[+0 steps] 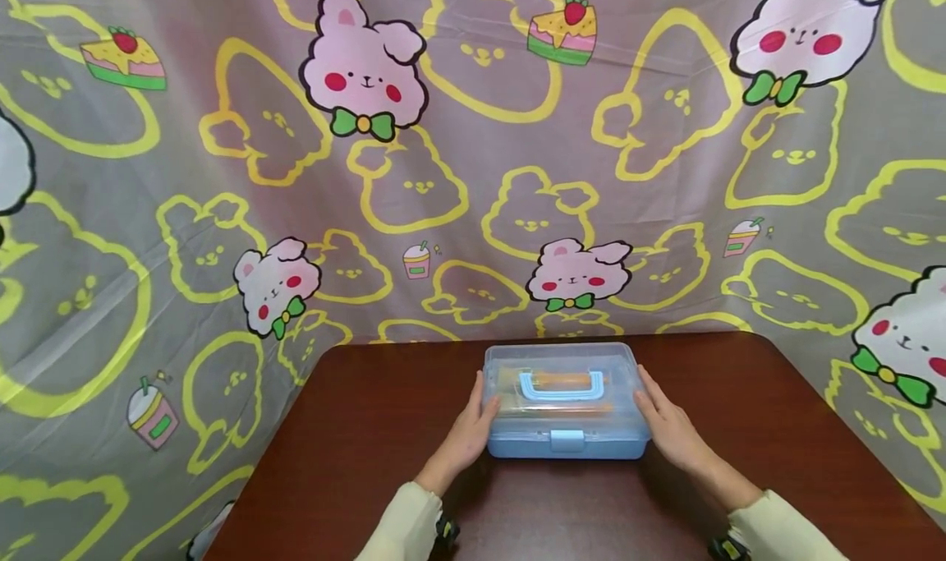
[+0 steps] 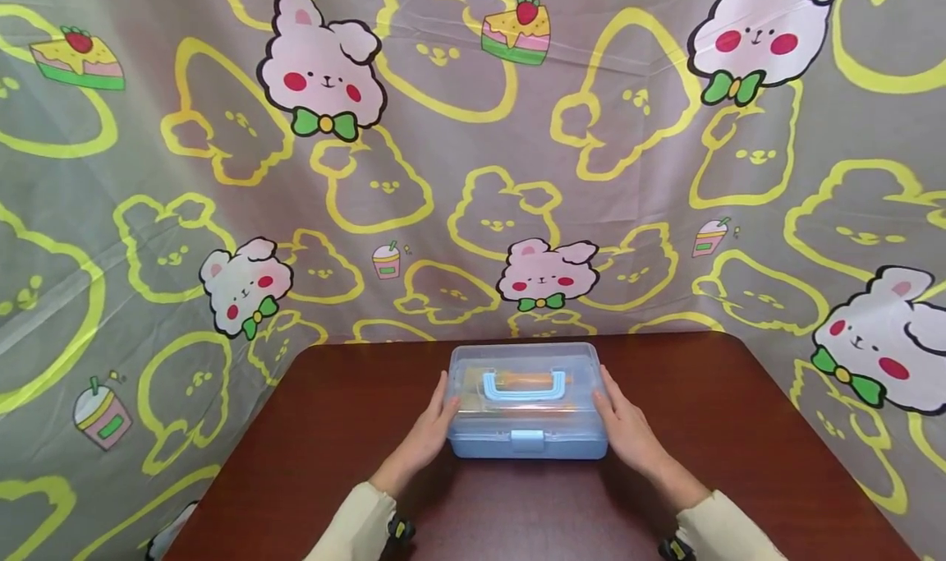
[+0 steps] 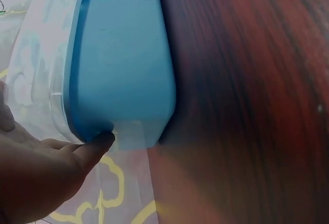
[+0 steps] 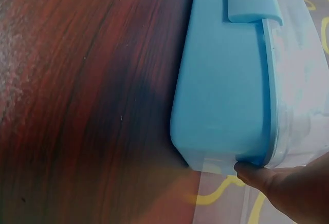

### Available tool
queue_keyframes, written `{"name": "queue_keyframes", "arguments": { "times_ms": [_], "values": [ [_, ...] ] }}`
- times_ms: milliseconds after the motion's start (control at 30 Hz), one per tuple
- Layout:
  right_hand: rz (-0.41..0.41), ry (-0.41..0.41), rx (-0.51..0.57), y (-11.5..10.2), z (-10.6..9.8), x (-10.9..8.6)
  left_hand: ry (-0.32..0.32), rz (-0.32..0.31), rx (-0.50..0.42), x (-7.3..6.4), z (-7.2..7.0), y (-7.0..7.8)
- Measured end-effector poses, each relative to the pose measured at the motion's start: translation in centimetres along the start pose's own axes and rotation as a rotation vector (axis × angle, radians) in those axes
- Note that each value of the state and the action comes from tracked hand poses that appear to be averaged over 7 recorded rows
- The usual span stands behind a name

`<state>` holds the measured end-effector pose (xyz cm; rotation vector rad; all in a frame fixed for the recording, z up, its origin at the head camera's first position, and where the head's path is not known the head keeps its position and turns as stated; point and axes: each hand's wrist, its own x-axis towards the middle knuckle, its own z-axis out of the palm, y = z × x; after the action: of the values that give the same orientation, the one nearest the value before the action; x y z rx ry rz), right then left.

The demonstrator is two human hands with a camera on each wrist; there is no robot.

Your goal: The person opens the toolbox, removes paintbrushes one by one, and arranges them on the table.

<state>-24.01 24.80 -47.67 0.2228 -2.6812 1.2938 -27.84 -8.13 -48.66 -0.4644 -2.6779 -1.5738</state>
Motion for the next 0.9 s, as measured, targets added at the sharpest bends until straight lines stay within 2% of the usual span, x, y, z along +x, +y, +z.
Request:
{"name": "queue_keyframes", "arguments": {
  "times_ms": [533, 900],
  "values": [
    [-0.009, -0.013, -0.043, -1.0, 1.0, -0.8, -0.021, 0.024, 0.046, -1.7, -1.5, -0.3],
    [-0.026, -0.029, -0.037, -1.4, 1.4, -1.3, -0.039, 0.013, 0.057, -3.0, -2.3, -0.3]
  ]
}}
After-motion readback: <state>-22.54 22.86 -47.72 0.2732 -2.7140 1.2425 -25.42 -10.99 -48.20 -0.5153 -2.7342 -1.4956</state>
